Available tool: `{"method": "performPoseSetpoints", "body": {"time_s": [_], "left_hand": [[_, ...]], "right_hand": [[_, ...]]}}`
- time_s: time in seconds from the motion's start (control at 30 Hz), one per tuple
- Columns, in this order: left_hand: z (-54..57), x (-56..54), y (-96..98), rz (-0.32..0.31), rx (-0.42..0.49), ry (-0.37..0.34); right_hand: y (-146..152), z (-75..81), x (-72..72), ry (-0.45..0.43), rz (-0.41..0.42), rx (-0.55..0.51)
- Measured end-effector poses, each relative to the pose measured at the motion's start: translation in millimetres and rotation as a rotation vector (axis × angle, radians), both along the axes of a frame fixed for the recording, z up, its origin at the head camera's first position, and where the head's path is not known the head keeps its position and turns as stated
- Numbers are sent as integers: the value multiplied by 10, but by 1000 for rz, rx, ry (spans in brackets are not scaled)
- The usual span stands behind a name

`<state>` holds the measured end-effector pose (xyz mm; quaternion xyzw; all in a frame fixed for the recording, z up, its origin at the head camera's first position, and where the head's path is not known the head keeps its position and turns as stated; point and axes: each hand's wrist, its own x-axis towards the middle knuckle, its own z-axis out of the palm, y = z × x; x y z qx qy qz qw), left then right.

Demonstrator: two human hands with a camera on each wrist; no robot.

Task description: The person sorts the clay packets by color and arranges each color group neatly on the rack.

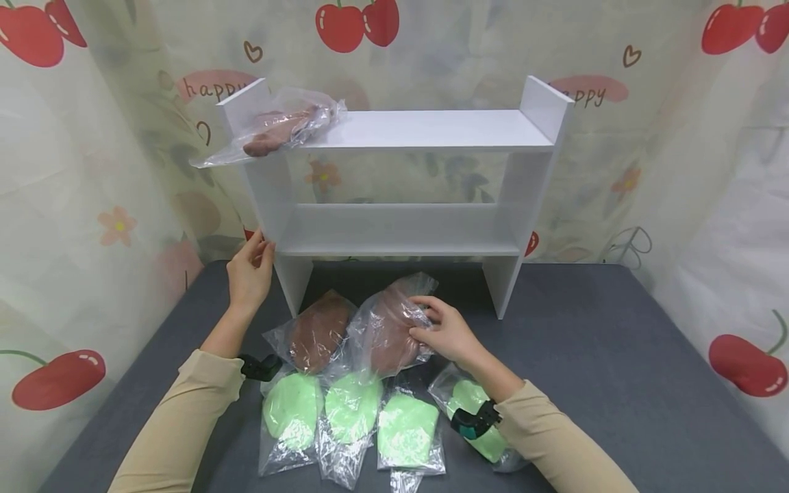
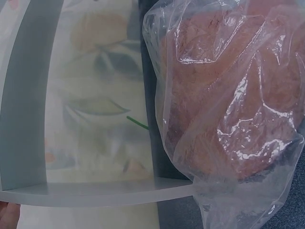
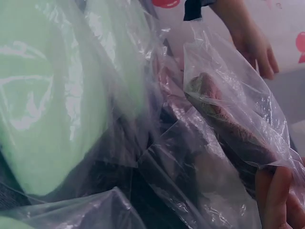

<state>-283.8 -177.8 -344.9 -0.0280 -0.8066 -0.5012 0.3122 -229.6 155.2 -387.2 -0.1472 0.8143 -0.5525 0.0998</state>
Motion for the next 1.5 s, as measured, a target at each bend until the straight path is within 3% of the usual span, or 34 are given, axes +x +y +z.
{"method": "performPoseSetpoints", "body": {"time_s": [0.83,1.13,1.5], "left_hand": [[14,-2,16,19,-5,37],[0,-7,9,21,-6,23],[-2,-5,7,17,-7,21]], "right_hand": [[45,458,282,118,115,-155],[50,563,375,157,135,-190],[71,724,480,269,129,-210]]}}
